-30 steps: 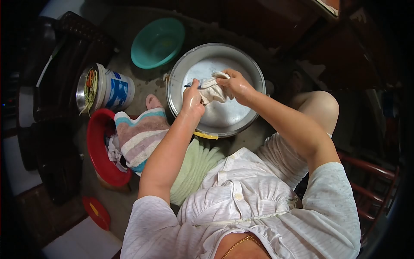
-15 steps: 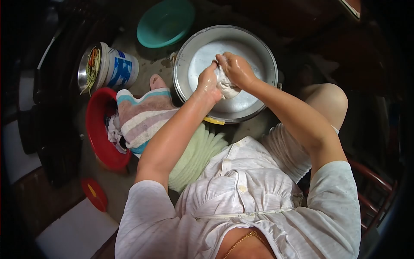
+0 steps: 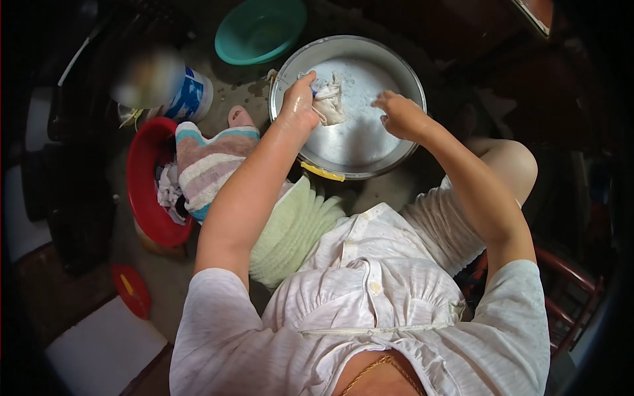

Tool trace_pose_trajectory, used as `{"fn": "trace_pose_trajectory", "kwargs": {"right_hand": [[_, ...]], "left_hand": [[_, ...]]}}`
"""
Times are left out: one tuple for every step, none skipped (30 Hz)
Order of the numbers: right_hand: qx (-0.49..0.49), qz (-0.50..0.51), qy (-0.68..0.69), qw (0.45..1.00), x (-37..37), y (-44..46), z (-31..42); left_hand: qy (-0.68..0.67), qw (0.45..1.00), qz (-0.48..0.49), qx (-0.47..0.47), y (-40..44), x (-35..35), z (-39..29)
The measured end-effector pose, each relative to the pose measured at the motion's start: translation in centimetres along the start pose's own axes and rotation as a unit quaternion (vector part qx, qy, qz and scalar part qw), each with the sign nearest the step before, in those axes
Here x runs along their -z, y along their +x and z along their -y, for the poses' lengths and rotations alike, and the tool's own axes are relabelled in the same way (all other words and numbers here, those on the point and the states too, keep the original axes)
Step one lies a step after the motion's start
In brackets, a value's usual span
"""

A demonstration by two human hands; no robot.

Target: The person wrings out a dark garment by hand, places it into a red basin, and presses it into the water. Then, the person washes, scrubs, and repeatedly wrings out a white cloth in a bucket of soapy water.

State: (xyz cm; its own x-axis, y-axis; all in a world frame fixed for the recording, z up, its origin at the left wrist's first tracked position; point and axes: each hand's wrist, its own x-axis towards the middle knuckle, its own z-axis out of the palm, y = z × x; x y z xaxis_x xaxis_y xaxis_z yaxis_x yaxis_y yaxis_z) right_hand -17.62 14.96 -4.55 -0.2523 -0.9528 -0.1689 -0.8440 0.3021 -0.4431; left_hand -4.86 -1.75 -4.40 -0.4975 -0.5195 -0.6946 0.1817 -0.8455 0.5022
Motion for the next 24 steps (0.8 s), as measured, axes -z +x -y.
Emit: {"fn": "trace_pose_trajectory", "kwargs": {"right_hand": [[0.002,0.001,-0.003,1.000,0.0,0.0,-0.2],[-0.005,-0.012,0.014,1.000,-0.3,-0.1,-0.5],[-0.011,-0.025,0.032,0.999,0.0,-0.1,-0.2],[-0.008,-0.024,0.028,0.999,0.4,-0.1,0.0],[0.005,0.039,-0.001,0.999,0.7,-0.2,0.2],[0.017,0.101,-0.030,0.994,1.0,-0.3,0.8],[0.057,0.073,0.017,0.996,0.8,-0.9,1.8],[0.100,0.074,0.064,0.990,0.0,-1.2,2.4],[0.122,0.098,0.035,0.987,0.3,-1.8,4.3],[0.144,0.091,0.068,0.983,-0.1,-2.3,5.7],[0.156,0.107,0.087,0.978,-0.4,-2.6,7.1],[0.157,0.139,0.073,0.975,-0.1,-2.7,9.0],[0.160,0.153,0.086,0.971,-0.3,-2.8,10.5],[0.161,0.153,0.084,0.971,-0.8,-2.8,11.6],[0.170,0.158,0.097,0.968,-1.5,-2.7,12.6],[0.178,0.162,0.109,0.964,-2.2,-2.5,13.4],[0.179,0.161,0.108,0.965,-2.9,-2.3,14.1],[0.164,0.181,0.077,0.967,-3.6,-2.1,14.8],[0.150,0.202,0.046,0.967,-4.1,-2.0,15.1],[0.151,0.202,0.044,0.967,-4.3,-1.9,15.1],[0.160,0.220,0.031,0.962,-4.3,-1.8,15.2],[0.170,0.239,0.018,0.956,-4.3,-1.7,15.3],[0.172,0.240,0.016,0.955,-4.2,-1.9,15.2],[0.161,0.228,-0.006,0.960,-3.4,-2.5,14.9]], "left_hand": [[0.006,1.000,0.002,0.000,-0.3,-0.1,-0.2],[0.005,1.000,0.003,-0.001,-0.4,-0.1,-0.2],[0.014,1.000,0.009,0.001,-0.2,-0.1,-0.3],[0.021,1.000,0.015,0.002,0.0,-0.1,-0.3],[0.017,1.000,0.013,-0.001,0.2,-0.1,-0.4],[0.034,0.999,0.019,-0.008,0.3,-0.1,-0.5],[0.052,0.998,0.025,-0.016,0.4,-0.2,-0.6],[0.047,0.998,0.025,-0.020,0.4,-0.3,-0.8],[0.046,0.998,0.027,-0.019,0.4,-0.4,-0.9],[0.044,0.998,0.029,-0.019,0.2,-0.5,-1.1],[0.042,0.998,0.029,-0.021,-0.1,-0.7,-1.2],[0.041,0.999,0.031,-0.017,-0.7,-0.9,-1.3],[0.042,0.998,0.034,-0.013,-1.0,-1.0,-1.4],[0.041,0.998,0.035,-0.015,-1.1,-1.0,-1.4],[0.049,0.998,0.031,-0.013,-0.9,-0.9,-1.4],[0.058,0.998,0.028,-0.011,-0.9,-0.9,-1.4],[0.058,0.998,0.029,-0.012,-0.9,-0.8,-1.4],[0.065,0.997,0.039,-0.011,-1.1,-0.8,-1.5],[0.071,0.996,0.049,-0.010,-1.3,-0.7,-1.5],[0.069,0.996,0.050,-0.011,-1.5,-0.7,-1.5],[0.072,0.996,0.046,-0.006,-1.9,-0.8,-1.6],[0.075,0.996,0.041,-0.001,-2.2,-0.9,-1.8],[0.073,0.997,0.040,-0.003,-2.3,-0.8,-1.9],[0.077,0.996,0.037,-0.007,-2.0,-0.6,-2.0]]}}
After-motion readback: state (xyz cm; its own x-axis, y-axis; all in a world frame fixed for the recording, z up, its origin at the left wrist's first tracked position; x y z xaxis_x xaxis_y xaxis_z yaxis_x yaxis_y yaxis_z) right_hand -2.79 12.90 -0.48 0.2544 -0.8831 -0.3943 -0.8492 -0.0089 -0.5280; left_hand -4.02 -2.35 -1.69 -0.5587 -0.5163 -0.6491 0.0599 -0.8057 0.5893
